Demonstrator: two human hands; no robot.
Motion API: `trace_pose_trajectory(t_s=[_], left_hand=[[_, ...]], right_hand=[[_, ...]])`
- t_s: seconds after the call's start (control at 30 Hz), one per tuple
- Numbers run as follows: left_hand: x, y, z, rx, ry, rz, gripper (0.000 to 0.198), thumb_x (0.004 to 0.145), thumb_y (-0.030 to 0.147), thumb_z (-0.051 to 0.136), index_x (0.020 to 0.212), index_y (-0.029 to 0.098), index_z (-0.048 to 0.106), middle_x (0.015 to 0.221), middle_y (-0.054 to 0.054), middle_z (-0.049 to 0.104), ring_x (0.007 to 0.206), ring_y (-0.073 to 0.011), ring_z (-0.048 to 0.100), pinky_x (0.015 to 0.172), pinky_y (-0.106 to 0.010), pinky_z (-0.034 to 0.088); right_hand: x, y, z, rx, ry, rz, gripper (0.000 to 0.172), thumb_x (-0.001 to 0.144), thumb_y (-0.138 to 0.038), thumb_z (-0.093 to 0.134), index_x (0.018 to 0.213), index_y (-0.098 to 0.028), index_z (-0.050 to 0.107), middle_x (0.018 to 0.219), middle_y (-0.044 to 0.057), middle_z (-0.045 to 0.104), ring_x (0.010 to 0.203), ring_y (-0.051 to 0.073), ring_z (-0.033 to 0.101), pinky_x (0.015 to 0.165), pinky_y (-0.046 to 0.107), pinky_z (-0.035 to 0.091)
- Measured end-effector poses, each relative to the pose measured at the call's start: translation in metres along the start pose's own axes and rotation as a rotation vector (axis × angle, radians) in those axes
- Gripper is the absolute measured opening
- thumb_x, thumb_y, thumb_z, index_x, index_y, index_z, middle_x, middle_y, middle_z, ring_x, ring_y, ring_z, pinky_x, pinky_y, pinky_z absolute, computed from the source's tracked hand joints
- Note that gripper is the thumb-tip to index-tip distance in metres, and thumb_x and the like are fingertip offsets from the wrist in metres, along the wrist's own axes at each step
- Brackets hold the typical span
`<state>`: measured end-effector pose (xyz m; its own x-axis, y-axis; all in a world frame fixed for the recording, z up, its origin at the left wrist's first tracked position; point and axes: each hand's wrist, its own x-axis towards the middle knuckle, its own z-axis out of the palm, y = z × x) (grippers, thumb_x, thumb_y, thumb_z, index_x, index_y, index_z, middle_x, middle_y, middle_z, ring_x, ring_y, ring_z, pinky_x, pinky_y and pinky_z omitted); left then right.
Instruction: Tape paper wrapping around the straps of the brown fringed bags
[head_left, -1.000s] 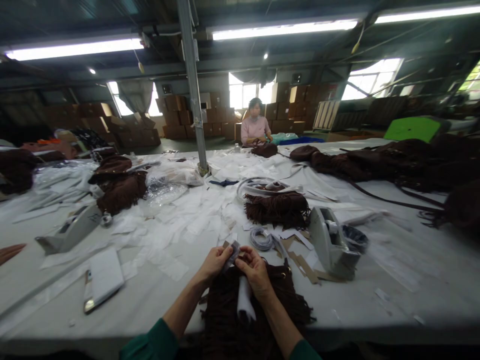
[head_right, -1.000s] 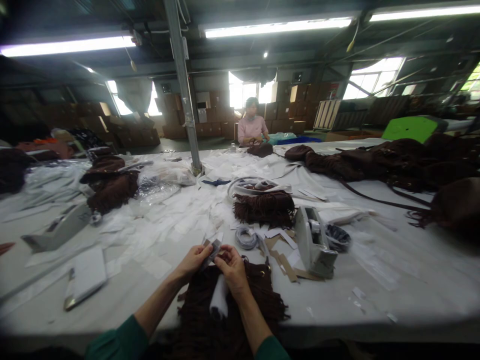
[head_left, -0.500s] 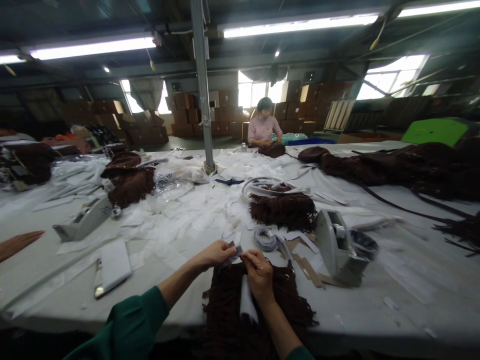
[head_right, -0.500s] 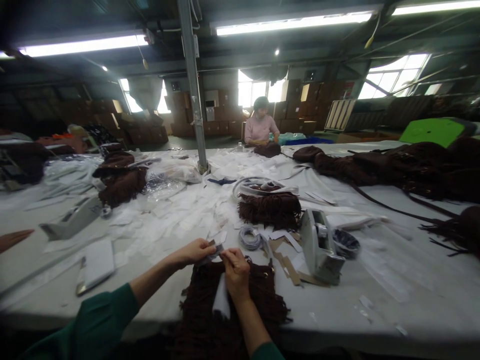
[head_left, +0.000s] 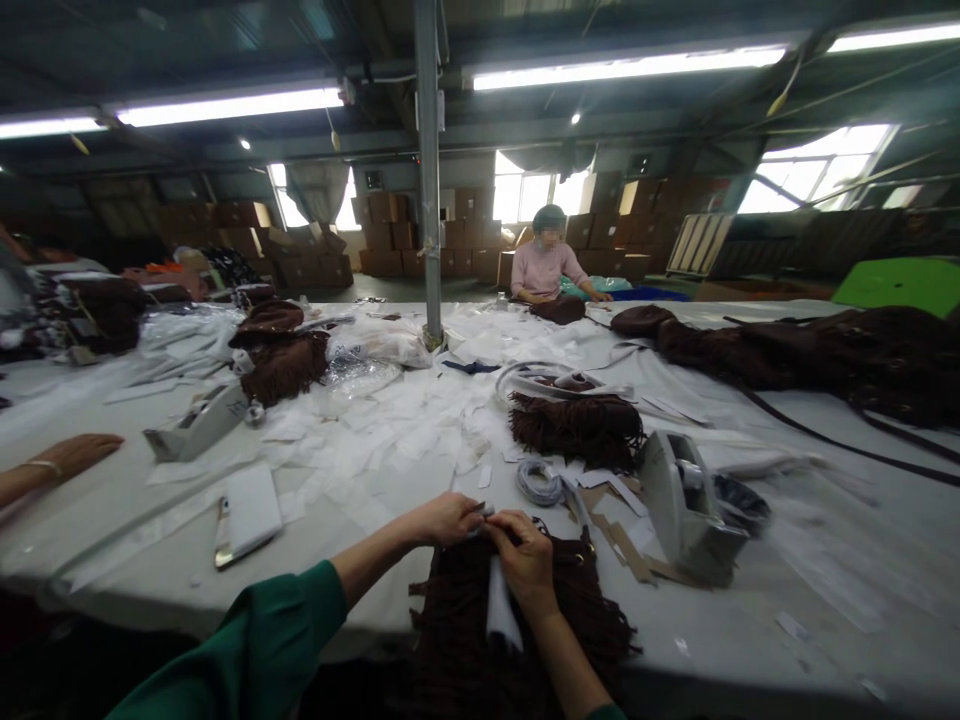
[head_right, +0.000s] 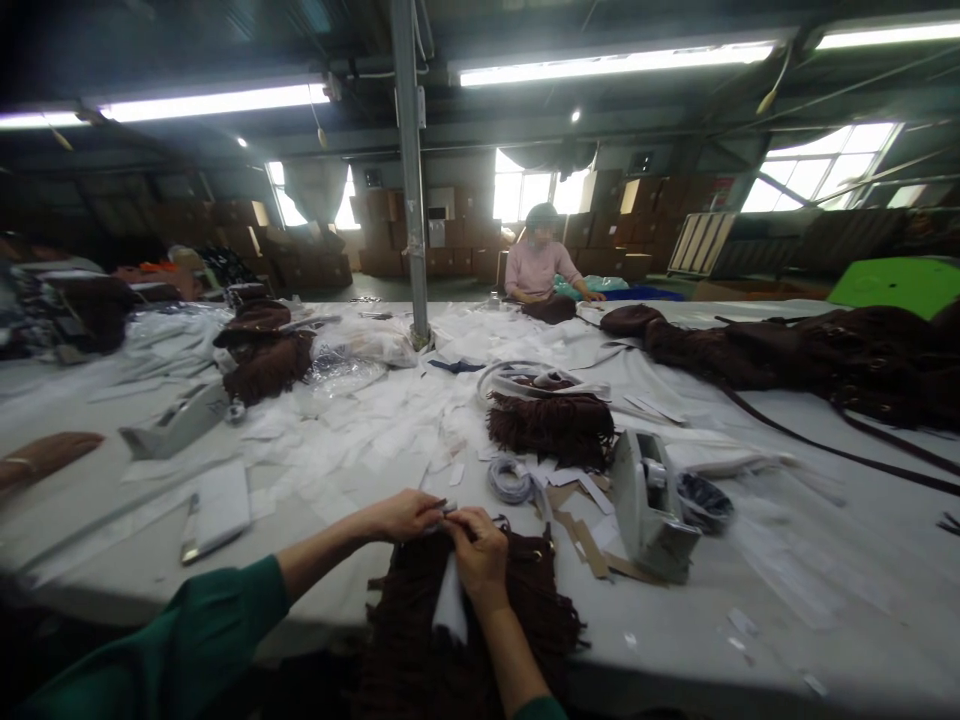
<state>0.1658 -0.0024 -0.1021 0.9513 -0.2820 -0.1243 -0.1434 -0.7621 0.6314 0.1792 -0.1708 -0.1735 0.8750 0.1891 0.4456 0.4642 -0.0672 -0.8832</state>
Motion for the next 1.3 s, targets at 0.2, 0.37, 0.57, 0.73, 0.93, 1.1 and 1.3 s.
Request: trace_pose_trajectory(t_s=[0.2,0.37,0.57,0.73,0.93,1.1,1.3], left_hand=[[-0.011,0.006,-0.004,-0.023,-0.005,0.05,0.03,0.087,0.036,0.046,0.068,0.018,0.06,0.056,0.001,0.052,0.052,-0.0139,0.043,0.051,-0.024,0.029],[-0.015,0.007,-0.003,-0.043,0.009,0.094,0.035,0.086,0.05,0.049,0.076,0.018,0.062,0.063,-0.001,0.056,0.058,-0.0157,0.05,0.053,-0.024,0.031],[-0.015,-0.004,0.005,-0.067,0.047,0.12,0.031,0.089,0.044,0.047,0.08,0.019,0.063,0.07,-0.004,0.061,0.063,-0.017,0.052,0.057,-0.024,0.033],[-0.014,-0.008,0.011,-0.093,0.069,0.107,0.023,0.087,0.032,0.047,0.081,0.019,0.065,0.069,-0.003,0.062,0.061,-0.0168,0.051,0.059,-0.025,0.034],[-0.011,-0.01,0.019,-0.17,0.049,0.099,0.015,0.078,0.024,0.052,0.074,0.019,0.065,0.062,0.001,0.059,0.057,-0.0143,0.047,0.058,-0.024,0.034],[-0.012,-0.014,0.022,-0.305,0.044,0.081,0.019,0.077,0.025,0.048,0.063,0.016,0.058,0.054,0.004,0.045,0.055,-0.0116,0.04,0.055,-0.023,0.03],[-0.015,-0.021,0.029,-0.5,0.031,-0.017,0.035,0.079,0.043,0.048,0.057,0.018,0.044,0.052,0.005,0.033,0.051,-0.0091,0.03,0.048,-0.024,0.021]], right_hand=[[0.002,0.006,-0.001,0.079,-0.014,0.146,0.029,0.071,-0.044,0.073,0.083,-0.02,0.063,0.07,0.0,0.064,0.064,0.018,0.059,0.06,0.029,0.047],[0.005,0.005,-0.004,0.093,-0.033,0.196,0.03,0.069,-0.046,0.073,0.072,-0.019,0.064,0.066,0.001,0.064,0.064,0.018,0.059,0.061,0.028,0.047],[0.004,0.005,-0.002,0.037,-0.047,0.196,0.023,0.07,-0.043,0.072,0.07,-0.02,0.069,0.068,0.001,0.067,0.067,0.02,0.061,0.066,0.03,0.048],[0.009,-0.002,-0.004,-0.015,-0.076,0.134,0.024,0.075,-0.033,0.068,0.095,-0.021,0.071,0.079,0.003,0.068,0.073,0.02,0.061,0.071,0.032,0.049],[0.032,-0.021,-0.018,-0.303,-0.432,-0.288,0.03,0.081,-0.014,0.057,0.106,-0.025,0.069,0.095,0.006,0.067,0.085,0.02,0.06,0.078,0.034,0.048],[0.035,-0.02,-0.019,-0.394,-0.488,-0.422,0.023,0.086,-0.011,0.051,0.088,-0.022,0.072,0.082,0.007,0.069,0.078,0.022,0.059,0.072,0.035,0.048],[0.033,-0.021,-0.013,-0.391,-0.507,-0.497,0.03,0.087,-0.007,0.045,0.097,-0.022,0.069,0.086,0.007,0.068,0.08,0.022,0.058,0.074,0.036,0.049]])
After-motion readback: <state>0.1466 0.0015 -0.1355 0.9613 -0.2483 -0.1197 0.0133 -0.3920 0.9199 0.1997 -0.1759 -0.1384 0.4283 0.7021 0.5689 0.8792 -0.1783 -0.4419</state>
